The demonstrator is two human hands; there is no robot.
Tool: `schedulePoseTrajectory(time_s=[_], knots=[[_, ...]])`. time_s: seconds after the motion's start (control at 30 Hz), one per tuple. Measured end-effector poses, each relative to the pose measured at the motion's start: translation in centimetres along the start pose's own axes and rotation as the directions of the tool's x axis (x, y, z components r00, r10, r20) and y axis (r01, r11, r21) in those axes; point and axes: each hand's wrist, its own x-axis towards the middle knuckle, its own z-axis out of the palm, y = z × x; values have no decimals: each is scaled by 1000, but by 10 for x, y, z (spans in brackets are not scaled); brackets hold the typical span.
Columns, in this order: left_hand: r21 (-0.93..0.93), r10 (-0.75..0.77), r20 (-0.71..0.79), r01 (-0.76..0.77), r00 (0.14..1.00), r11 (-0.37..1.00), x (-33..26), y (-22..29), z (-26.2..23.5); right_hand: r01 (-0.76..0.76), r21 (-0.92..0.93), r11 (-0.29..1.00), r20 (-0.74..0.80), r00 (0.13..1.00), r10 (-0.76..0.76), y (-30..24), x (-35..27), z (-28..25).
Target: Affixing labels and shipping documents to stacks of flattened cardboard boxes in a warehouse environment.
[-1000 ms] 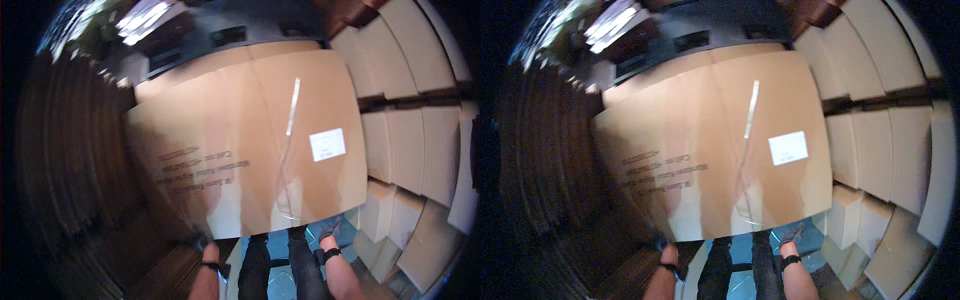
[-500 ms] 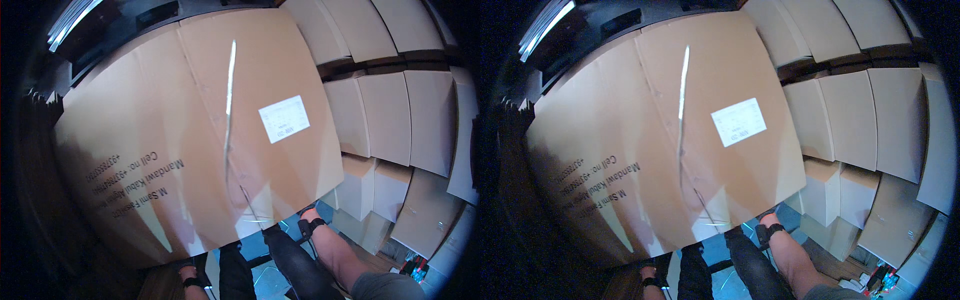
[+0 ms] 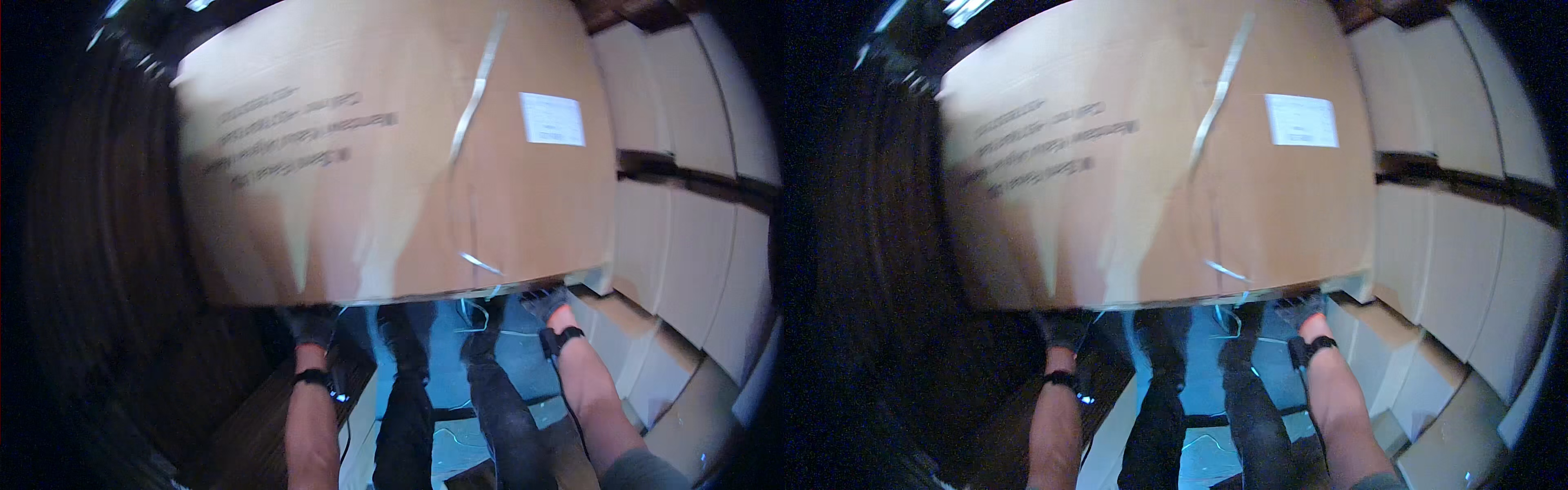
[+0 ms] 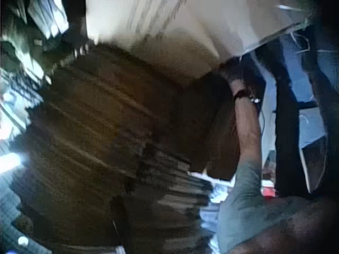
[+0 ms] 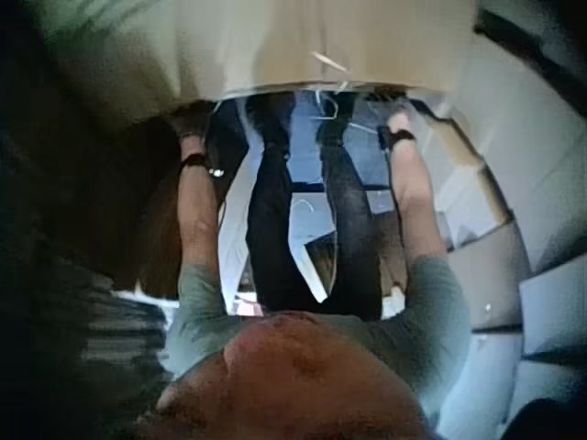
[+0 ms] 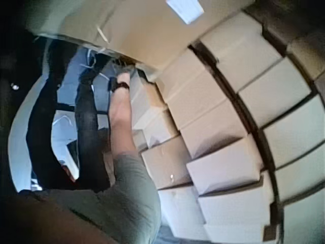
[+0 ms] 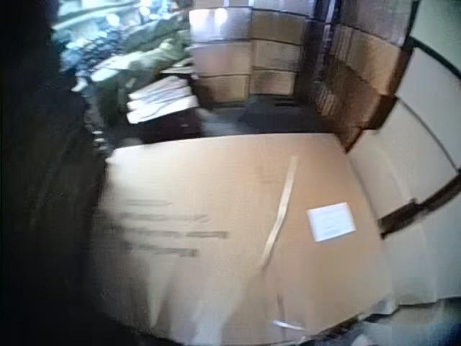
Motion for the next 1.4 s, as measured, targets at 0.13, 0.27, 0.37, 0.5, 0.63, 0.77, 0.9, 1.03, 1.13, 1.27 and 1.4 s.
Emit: schedulePoseTrajectory(time_s=[0.13, 0.27, 0.37, 0.5, 0.63, 0.77, 0.9, 1.03, 1.13, 1.27, 1.4], knots=[[919, 459, 371, -249, 807, -305, -20, -23, 30, -165, 26, 986, -9, 986, 165, 15, -15, -70], [841, 559, 253, 107, 789, -530, -77, 13, -19, 174, -836, 521, 101, 981, -165, -1, -101, -138], [646, 735, 352, 418, 579, -638, -208, -8, -1, -263, -376, 889, -385, 916, 108, 142, -173, -56], [-762, 166, 176, 241, 970, -601, -281, -149, -86, -37, -991, 125, -65, 972, -228, 120, -251, -58], [-760, -250, 331, 100, 910, -642, -337, -213, -130, 92, -994, 60, 46, 845, -534, 38, -264, -132], [-822, -499, 566, 496, 656, -280, -507, -290, -79, 35, -995, -90, 53, 975, -215, 180, -305, -4], [-590, -524, 769, 722, 365, -363, -599, -293, -70, 165, -986, -29, 167, 962, -214, 158, -309, -38], [-207, -251, 956, 958, 155, -198, -761, -209, -10, -40, -978, 204, -57, 995, -82, 203, -377, -31], [-72, 25, 996, 935, 86, -346, -789, -195, -4, 15, -992, 127, 4, 996, -87, 164, -356, -81], [-155, 114, 970, 909, 214, -388, -830, -151, 10, 285, -857, -430, 402, 891, -210, 135, -340, -78], [-339, -84, 938, 843, 336, -418, -919, -121, -11, 364, -660, -657, 514, 857, -41, 282, -439, 1]])
